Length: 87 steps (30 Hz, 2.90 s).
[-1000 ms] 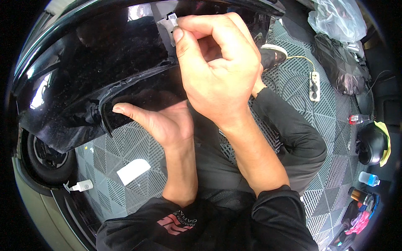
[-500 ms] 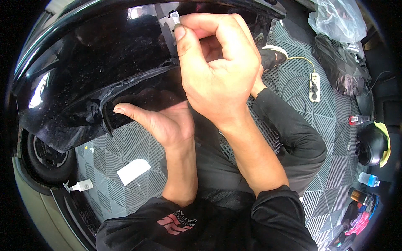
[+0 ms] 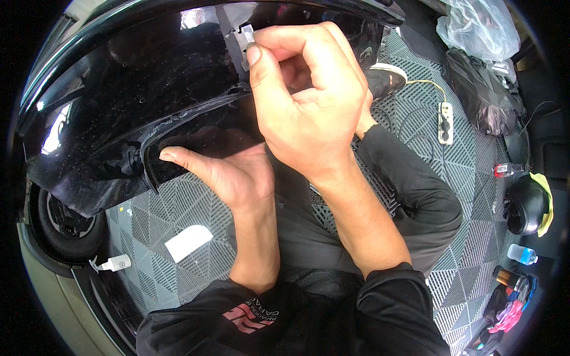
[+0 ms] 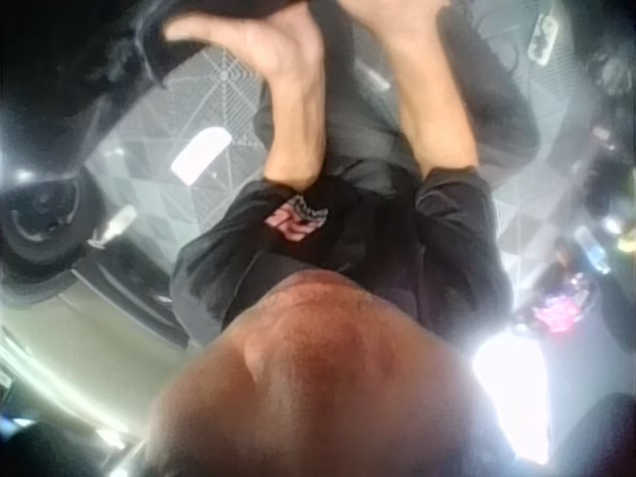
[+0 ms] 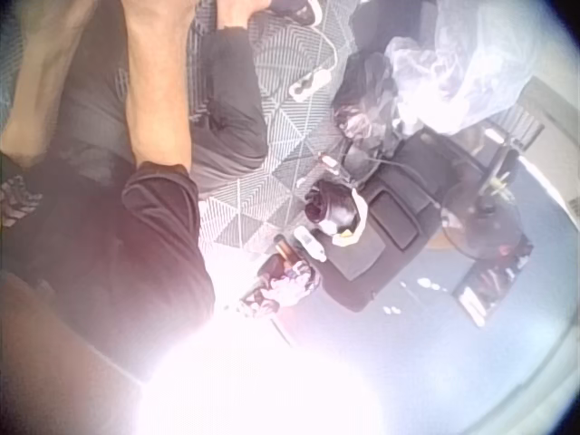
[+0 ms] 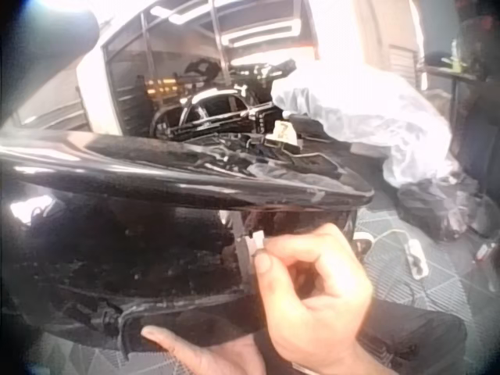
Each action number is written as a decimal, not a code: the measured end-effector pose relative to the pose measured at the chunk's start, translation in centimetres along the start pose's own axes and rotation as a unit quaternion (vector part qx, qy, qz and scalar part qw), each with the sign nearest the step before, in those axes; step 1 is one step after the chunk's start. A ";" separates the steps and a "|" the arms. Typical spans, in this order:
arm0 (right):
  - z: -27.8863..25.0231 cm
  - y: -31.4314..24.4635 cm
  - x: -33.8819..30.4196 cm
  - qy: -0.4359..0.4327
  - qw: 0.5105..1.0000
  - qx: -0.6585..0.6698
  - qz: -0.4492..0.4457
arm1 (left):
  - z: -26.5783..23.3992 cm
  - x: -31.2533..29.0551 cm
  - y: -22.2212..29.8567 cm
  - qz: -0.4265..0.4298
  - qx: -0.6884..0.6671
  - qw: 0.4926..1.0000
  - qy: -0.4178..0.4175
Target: The person sits on the floor and uses a small white plastic tool to peel and remove strips of black tape from the edges of a glossy black car part. The person repeatedly lifts, scrapes, and pulls the tape off the curved surface.
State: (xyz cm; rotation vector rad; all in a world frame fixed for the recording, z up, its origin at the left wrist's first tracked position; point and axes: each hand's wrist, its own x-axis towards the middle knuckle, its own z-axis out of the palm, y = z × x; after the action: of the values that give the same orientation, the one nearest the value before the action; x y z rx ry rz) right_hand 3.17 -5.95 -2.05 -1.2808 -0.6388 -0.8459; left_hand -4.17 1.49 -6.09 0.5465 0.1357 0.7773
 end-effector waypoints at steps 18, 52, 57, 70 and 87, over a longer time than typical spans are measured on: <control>0.0 0.1 -0.3 -0.006 1.000 0.001 -0.006 | 0.4 0.0 0.1 -0.003 -0.005 1.000 0.004; 0.7 0.2 -0.5 0.040 0.999 0.003 -0.002 | 0.4 0.0 0.0 0.003 -0.009 1.000 -0.005; 0.5 -0.1 -0.5 0.019 1.000 0.000 -0.009 | 0.6 -0.1 0.1 0.010 -0.002 1.000 0.003; 0.3 0.2 -0.7 -0.005 1.000 -0.006 -0.029 | 0.3 0.0 0.0 0.002 -0.018 1.000 0.005; 0.3 0.2 -0.9 0.001 1.000 0.001 -0.022 | 0.4 0.0 -0.1 0.004 0.000 1.000 0.005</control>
State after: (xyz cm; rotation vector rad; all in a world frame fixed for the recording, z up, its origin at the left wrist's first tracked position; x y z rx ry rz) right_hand 2.86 -5.46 -2.78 -1.2683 -0.6686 -0.8829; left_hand -4.00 1.28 -5.80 0.5429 0.1427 0.7880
